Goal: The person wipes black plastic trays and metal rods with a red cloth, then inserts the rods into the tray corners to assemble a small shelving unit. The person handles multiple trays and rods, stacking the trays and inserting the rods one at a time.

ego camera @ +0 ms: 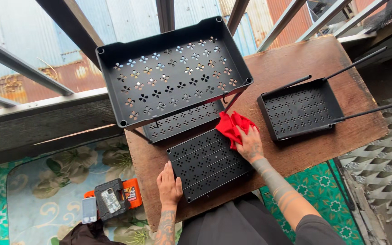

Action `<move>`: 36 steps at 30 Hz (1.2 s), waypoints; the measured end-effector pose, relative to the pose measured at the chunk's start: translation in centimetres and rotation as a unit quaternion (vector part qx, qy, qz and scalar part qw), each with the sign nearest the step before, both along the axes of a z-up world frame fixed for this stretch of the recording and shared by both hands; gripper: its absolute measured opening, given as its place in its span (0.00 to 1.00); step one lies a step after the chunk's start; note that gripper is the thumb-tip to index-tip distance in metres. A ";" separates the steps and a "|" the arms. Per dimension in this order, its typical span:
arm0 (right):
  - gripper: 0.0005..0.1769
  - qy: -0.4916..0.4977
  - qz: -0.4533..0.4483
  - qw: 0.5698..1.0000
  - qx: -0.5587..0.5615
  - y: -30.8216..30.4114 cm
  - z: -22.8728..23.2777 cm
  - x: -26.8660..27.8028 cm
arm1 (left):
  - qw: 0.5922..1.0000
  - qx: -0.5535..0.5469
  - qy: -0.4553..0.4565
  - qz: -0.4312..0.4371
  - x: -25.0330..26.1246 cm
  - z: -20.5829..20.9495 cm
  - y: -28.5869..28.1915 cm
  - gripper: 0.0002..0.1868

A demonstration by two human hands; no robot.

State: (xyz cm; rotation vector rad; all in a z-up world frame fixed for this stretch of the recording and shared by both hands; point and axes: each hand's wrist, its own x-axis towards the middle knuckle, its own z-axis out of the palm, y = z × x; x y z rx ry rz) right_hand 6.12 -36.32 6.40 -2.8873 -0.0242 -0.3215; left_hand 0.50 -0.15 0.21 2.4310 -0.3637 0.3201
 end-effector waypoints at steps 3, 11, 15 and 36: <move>0.41 0.040 0.058 0.997 -0.014 3.8 -0.3 0.1 | 1.000 -0.010 0.002 0.003 -0.1 -0.3 0.1 0.36; 0.38 0.107 0.206 0.972 0.030 1.0 0.0 1.3 | 1.000 -0.005 0.027 -0.008 0.0 -0.8 0.2 0.36; 0.40 -0.002 -0.025 1.000 -0.007 -0.3 -0.5 0.6 | 0.999 -0.004 0.036 -0.008 -0.2 -1.0 0.3 0.36; 0.29 -0.009 0.015 0.999 -0.042 2.9 -1.1 -0.3 | 0.999 0.009 0.031 0.006 -0.5 -1.4 0.2 0.36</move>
